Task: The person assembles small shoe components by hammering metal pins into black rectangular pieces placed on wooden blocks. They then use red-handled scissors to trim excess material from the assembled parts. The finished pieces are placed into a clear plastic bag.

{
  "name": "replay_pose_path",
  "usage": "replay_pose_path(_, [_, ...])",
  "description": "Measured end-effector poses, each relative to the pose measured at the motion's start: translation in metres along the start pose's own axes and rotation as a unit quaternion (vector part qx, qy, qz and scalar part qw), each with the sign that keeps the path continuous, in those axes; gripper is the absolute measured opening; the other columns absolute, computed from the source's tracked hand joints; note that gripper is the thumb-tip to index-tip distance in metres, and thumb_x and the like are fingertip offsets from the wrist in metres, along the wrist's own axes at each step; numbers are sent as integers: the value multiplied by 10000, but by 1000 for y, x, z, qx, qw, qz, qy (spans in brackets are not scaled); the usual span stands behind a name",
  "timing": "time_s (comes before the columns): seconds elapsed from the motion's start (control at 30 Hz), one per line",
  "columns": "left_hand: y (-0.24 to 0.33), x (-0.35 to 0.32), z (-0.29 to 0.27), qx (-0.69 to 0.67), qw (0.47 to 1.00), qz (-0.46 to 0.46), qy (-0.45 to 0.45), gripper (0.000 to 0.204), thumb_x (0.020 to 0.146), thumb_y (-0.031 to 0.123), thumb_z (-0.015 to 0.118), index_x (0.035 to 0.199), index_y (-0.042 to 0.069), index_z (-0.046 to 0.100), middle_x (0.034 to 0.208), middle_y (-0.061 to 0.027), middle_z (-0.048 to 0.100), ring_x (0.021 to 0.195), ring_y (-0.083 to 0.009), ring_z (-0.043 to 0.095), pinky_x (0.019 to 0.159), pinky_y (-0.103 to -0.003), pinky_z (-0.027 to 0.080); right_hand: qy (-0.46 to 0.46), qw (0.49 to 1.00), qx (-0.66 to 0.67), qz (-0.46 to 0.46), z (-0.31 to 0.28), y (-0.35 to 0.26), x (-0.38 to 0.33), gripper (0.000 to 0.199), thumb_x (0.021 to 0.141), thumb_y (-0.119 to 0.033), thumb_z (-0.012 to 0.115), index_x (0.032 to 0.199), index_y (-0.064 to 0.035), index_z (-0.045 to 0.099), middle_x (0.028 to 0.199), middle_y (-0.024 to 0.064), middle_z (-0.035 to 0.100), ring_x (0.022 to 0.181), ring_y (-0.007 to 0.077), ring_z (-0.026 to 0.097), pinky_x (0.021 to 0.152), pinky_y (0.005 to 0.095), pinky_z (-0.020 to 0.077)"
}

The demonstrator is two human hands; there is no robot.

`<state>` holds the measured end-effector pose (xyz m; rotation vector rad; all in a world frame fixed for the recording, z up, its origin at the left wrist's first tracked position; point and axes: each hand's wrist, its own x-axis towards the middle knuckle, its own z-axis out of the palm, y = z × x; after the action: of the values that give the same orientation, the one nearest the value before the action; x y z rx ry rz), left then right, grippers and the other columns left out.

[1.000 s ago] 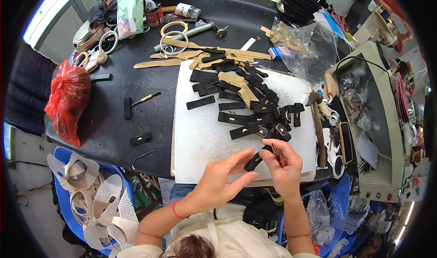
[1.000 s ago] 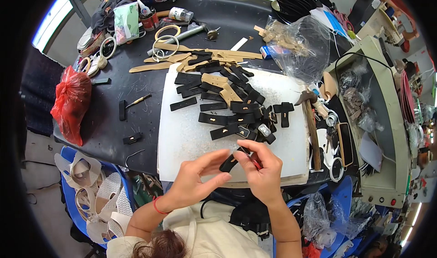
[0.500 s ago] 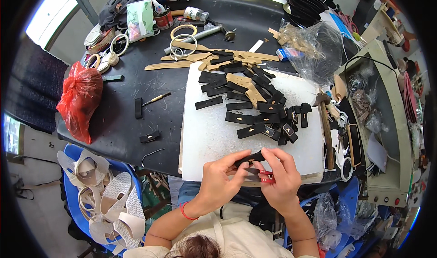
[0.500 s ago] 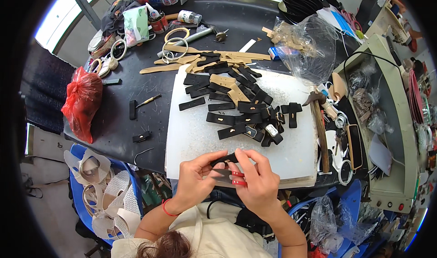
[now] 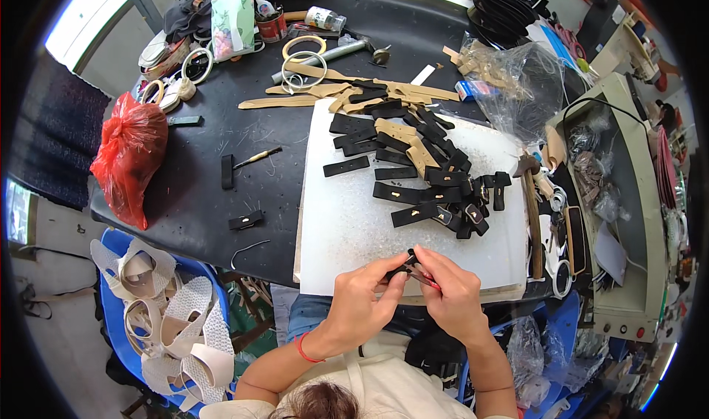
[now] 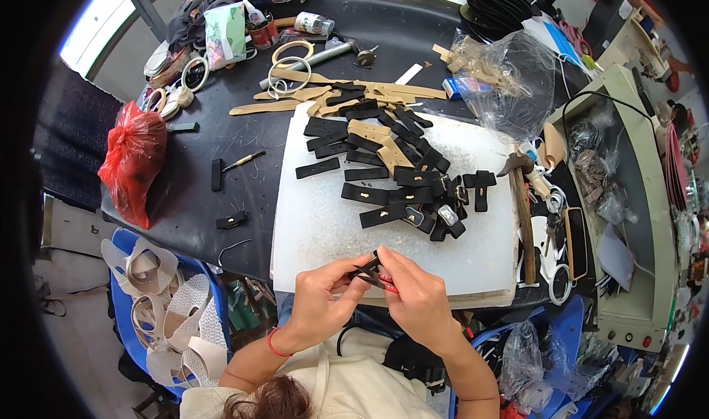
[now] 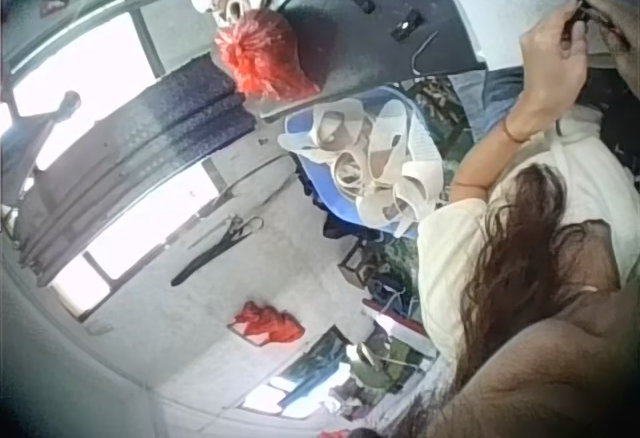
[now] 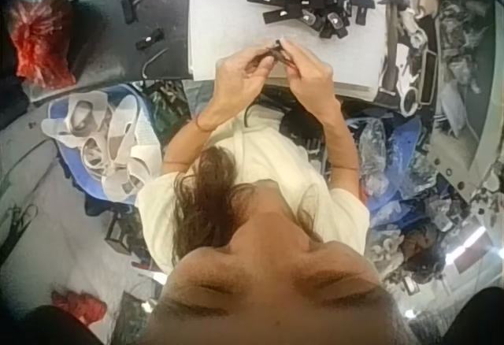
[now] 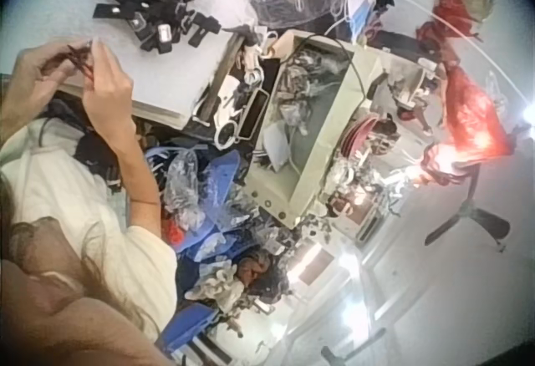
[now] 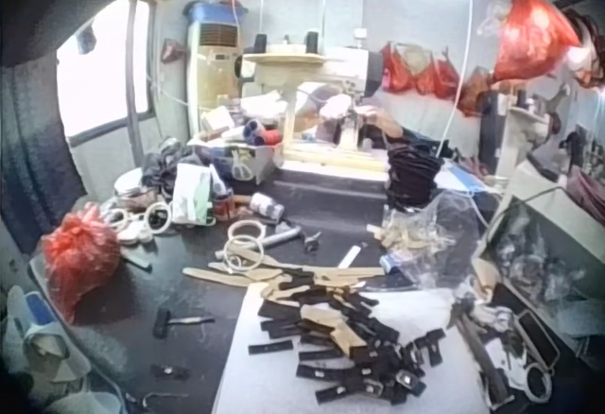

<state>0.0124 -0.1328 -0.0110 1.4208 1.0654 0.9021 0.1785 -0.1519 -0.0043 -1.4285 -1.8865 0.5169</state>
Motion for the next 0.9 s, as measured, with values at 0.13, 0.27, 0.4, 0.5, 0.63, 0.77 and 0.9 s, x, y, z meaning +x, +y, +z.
replay_pose_path(0.13, [-2, 0, -3, -5, 1000, -15, 8, 268, 859, -41, 600, 1124, -46, 644, 942, -141, 711, 854, -167, 699, 734, -260, 563, -37, 997, 40, 51, -5, 8, -2, 434, 769, 105, 608, 1196, 30, 591, 1035, 186, 664, 799, 239, 677, 687, 284, 549])
replay_pose_path(0.27, [11, 6, -13, 20, 1000, 5, 2, 212, 863, -27, 599, 1066, -48, 656, 928, -125, 706, 836, -137, 677, 758, -270, 544, -18, 919, 305, 248, -10, 1, -1, 303, 883, 22, 585, 1185, 7, 603, 916, 78, 670, 709, 93, 590, 615, 238, 480])
replay_pose_path(0.4, [14, 7, -10, 5, 1000, 14, 17, 222, 878, 12, 602, 1094, -36, 614, 1001, -107, 679, 895, -132, 639, 816, -293, 513, -27, 931, 270, 245, -9, -7, 3, 206, 898, -42, 630, 1099, 2, 614, 828, -10, 618, 697, 38, 522, 627, 201, 437])
replay_pose_path(0.5, [5, 9, -6, -192, 980, -45, 1, 225, 898, 56, 608, 1106, -22, 574, 1052, -111, 653, 944, -159, 628, 841, -306, 503, 67, 886, 374, 265, 12, -19, -4, 190, 892, -50, 641, 1061, 7, 576, 856, 1, 629, 706, 48, 559, 632, 189, 444])
replay_pose_path(0.63, [13, 14, -13, -365, 924, -111, -37, 186, 952, 130, 580, 1072, -11, 558, 1054, -142, 645, 927, -167, 630, 787, -288, 533, 65, 925, 318, 199, 15, -17, -14, 186, 897, -100, 645, 1043, -18, 564, 846, 60, 636, 717, 94, 598, 630, 233, 482])
replay_pose_path(0.77, [10, 17, -27, -285, 943, -145, -89, 266, 994, 182, 518, 1154, -24, 570, 1038, -126, 644, 864, -138, 633, 688, -266, 535, 74, 995, -57, -39, -13, -7, -1, 356, 834, -234, 724, 1121, -62, 603, 794, 50, 574, 623, 160, 561, 527, 281, 438])
replay_pose_path(0.9, [14, 16, -38, -249, 944, -167, -137, 369, 1018, 212, 465, 1293, -28, 520, 1003, -77, 636, 832, -115, 615, 707, -260, 528, 91, 956, -219, -171, -18, -5, 14, 357, 754, -294, 778, 1031, -92, 678, 753, -8, 532, 557, 146, 473, 460, 280, 355])
